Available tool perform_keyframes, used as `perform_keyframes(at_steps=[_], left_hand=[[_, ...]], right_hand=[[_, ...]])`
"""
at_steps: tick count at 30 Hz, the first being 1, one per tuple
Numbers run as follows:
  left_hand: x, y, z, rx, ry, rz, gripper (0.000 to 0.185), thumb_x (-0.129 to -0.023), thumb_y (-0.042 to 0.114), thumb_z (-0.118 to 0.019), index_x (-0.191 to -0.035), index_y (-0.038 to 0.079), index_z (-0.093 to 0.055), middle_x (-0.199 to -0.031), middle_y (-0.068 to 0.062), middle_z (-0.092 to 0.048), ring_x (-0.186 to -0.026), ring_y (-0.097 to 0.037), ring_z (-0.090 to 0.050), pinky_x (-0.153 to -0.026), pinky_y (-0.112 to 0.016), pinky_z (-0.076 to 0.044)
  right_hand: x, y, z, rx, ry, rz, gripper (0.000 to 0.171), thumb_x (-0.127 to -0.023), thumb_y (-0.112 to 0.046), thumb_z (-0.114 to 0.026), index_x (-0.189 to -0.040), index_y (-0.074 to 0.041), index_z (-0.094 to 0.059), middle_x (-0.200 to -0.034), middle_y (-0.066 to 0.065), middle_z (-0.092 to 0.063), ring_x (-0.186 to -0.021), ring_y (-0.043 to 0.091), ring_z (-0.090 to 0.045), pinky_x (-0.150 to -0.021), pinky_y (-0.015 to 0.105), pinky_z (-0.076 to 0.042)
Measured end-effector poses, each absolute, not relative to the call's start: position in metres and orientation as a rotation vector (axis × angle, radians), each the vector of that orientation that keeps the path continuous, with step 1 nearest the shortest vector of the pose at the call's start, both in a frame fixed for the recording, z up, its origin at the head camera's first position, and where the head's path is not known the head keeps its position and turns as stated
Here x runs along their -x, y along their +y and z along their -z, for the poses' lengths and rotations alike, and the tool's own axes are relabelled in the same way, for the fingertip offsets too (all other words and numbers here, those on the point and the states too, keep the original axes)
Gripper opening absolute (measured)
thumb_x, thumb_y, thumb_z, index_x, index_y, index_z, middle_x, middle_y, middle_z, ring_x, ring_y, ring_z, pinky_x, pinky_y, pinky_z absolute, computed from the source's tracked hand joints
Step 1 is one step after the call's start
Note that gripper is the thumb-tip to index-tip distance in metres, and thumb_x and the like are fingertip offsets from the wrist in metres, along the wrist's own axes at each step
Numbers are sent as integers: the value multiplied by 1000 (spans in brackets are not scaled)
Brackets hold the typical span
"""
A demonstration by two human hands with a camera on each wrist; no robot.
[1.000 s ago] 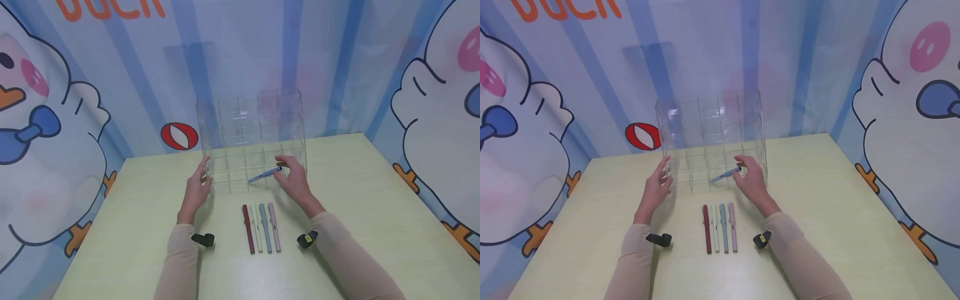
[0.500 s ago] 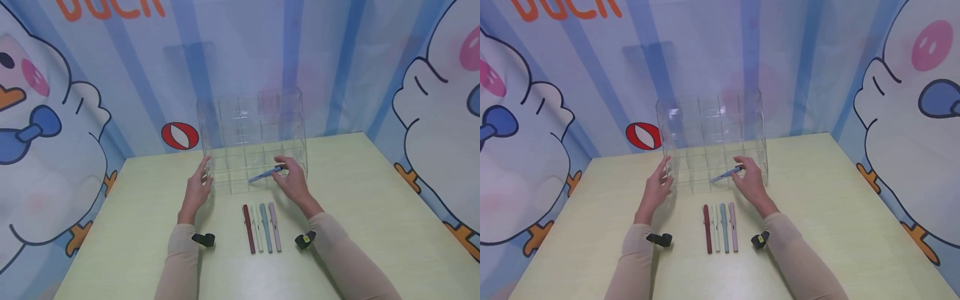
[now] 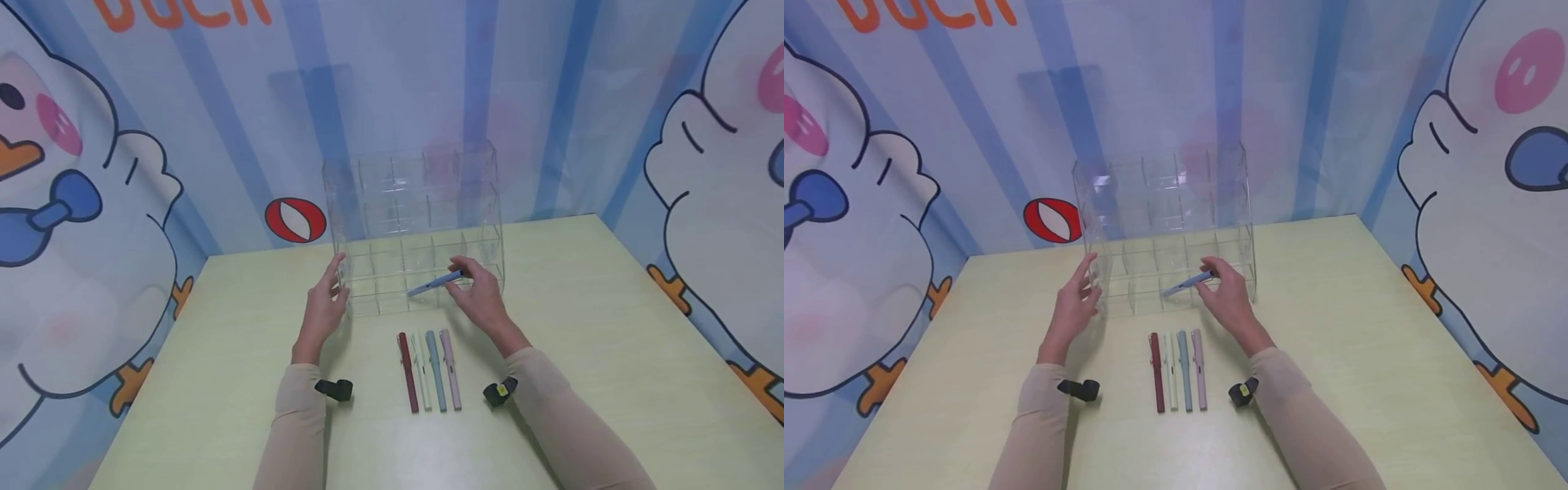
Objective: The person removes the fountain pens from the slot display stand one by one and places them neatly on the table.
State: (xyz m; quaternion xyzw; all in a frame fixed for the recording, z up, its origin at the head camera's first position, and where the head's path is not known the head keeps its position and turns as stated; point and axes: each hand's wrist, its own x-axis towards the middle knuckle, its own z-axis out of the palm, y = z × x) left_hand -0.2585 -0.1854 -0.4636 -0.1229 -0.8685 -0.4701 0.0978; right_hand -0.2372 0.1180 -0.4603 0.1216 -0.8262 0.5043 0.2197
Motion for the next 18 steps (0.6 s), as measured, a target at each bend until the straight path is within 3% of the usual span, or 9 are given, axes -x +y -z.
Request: perform_keyframes(at_steps=[18], left_hand=[[256, -186, 461, 361, -2569, 1407, 73, -99, 0, -57, -156, 37, -30, -146, -27, -47, -124, -42, -57, -96, -52, -51]], right_hand=[[237, 117, 461, -344, -2302, -1408, 44, -87, 7, -71, -129, 6, -58, -112, 20, -70, -110, 39, -63, -98, 52, -49]])
